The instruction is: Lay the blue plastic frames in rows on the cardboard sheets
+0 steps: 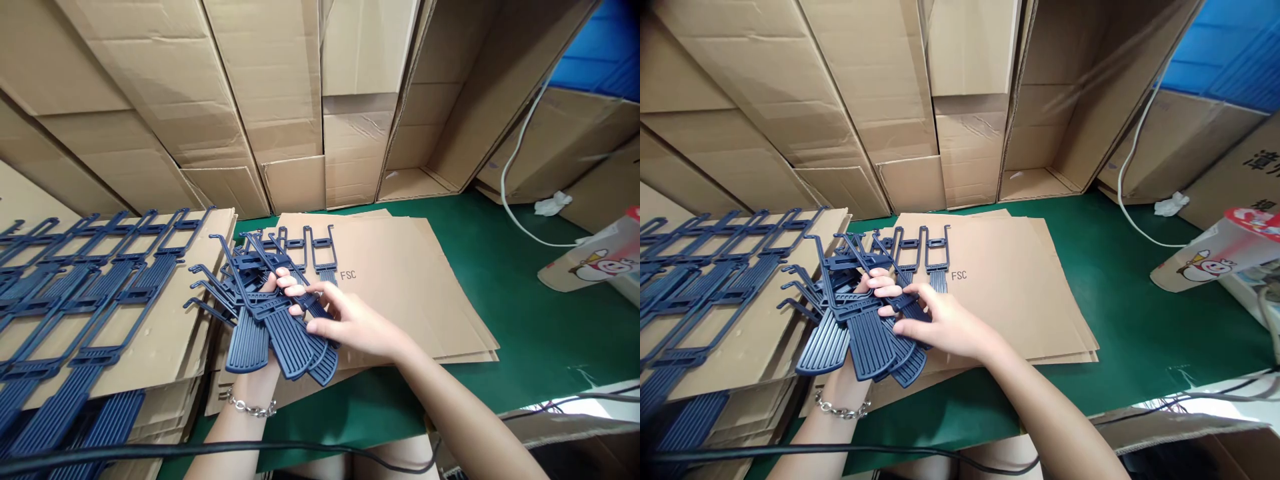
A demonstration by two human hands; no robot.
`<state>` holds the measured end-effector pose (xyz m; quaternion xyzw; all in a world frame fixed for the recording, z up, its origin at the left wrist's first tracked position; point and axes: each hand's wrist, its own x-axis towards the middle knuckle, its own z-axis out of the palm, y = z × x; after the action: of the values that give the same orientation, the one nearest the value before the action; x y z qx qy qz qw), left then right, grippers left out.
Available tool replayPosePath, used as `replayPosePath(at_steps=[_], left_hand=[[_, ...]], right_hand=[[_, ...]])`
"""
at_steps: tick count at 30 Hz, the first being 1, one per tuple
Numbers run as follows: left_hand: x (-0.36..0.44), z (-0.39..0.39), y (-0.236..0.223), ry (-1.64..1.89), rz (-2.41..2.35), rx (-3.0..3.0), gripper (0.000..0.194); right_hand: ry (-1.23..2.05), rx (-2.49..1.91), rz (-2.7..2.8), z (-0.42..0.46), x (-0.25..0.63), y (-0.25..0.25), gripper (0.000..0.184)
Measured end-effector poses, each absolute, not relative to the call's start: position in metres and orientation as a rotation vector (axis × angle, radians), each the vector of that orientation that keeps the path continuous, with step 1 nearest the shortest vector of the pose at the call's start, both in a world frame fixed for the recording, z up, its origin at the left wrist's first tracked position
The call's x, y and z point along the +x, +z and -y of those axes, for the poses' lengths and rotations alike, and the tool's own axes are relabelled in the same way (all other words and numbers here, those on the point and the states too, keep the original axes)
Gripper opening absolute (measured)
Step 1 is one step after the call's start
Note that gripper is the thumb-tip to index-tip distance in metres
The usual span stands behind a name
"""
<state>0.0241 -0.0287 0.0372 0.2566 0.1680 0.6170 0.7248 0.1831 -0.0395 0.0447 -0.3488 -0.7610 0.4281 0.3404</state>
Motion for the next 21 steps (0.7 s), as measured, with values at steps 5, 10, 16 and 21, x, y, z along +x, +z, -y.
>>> replayPosePath(at_steps=[5,10,16,21], left_hand=[[0.033,0.032,0.042,1.306,-0.307,0.503,0.016],[0.042,0.038,0.05,1.302,-0.476,0.598,0.022],[0.029,0.031,0.042,1.208,-0.309,0.551,0.029],[0.017,0.023,0.035,1.033,-0.152,0.353,0.02]], right_hand=[[1.272,-0.918,1.912,0.044,0.187,0.046,0.042],[1.278,-0.911,1.858,0.045,0.188,0.042,0.032],[0.995,-1.123,1.596,0.036,0.198,0.036,0.034],[0.853,-1.396,1.272,0.011,0.232,0.032,0.056]])
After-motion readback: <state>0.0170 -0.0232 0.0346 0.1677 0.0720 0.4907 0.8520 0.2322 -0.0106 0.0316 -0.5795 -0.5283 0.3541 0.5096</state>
